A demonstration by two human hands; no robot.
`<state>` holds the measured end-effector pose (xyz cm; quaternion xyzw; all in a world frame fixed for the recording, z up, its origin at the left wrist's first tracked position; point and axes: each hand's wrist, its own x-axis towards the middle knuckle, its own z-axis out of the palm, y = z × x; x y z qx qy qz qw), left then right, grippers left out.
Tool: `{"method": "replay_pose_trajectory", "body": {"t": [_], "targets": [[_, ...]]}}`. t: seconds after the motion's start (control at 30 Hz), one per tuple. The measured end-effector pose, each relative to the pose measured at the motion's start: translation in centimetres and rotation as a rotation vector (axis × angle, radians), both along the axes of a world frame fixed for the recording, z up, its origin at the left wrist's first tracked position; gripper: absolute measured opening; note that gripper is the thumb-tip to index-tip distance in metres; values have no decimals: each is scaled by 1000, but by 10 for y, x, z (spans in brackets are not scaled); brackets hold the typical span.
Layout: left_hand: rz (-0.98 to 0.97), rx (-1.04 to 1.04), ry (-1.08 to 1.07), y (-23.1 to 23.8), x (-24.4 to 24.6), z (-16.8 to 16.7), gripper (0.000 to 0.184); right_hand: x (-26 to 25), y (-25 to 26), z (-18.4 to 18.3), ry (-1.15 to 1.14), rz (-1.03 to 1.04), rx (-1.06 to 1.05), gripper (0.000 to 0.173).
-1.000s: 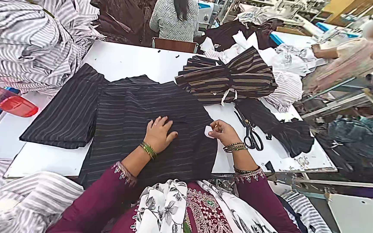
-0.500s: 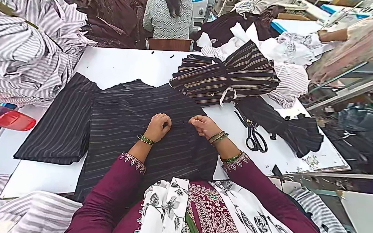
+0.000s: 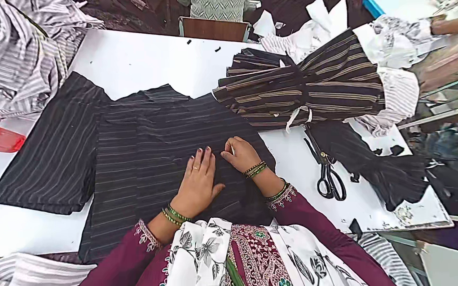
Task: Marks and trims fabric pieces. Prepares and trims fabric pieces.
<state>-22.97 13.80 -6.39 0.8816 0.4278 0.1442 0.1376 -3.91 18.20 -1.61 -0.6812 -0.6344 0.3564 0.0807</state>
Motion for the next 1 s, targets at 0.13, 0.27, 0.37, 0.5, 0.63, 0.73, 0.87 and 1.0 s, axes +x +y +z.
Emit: {"method": "replay_pose_trajectory", "body": {"t": [0.13, 0.27, 0.37, 0.5, 0.63, 0.73, 0.87, 1.0], "targets": [[-66, -110, 131, -6, 4, 7, 90, 12, -2, -5, 166, -116, 60, 24], [-58, -132, 94, 3, 7, 13, 88, 27, -4, -5, 208, -147, 113, 18], [-33, -162, 52, 9, 7, 13, 77, 25, -6, -3, 157, -81, 86, 25], [-69, -193, 19, 15, 8, 11, 59, 21, -8, 4, 40, -14, 16, 29], [-57, -197, 32, 16, 7, 11, 66, 19, -9, 8, 2, 121, -52, 27], [-14, -165, -12, 15, 6, 7, 76, 18, -16, -3, 353, -62, 102, 15], [-4, -99, -7, 12, 6, 4, 82, 14, -12, -1, 701, -310, -99, 12], [30, -123, 102, 3, 7, 7, 92, 12, -9, -14, 507, -272, 162, 5]]}}
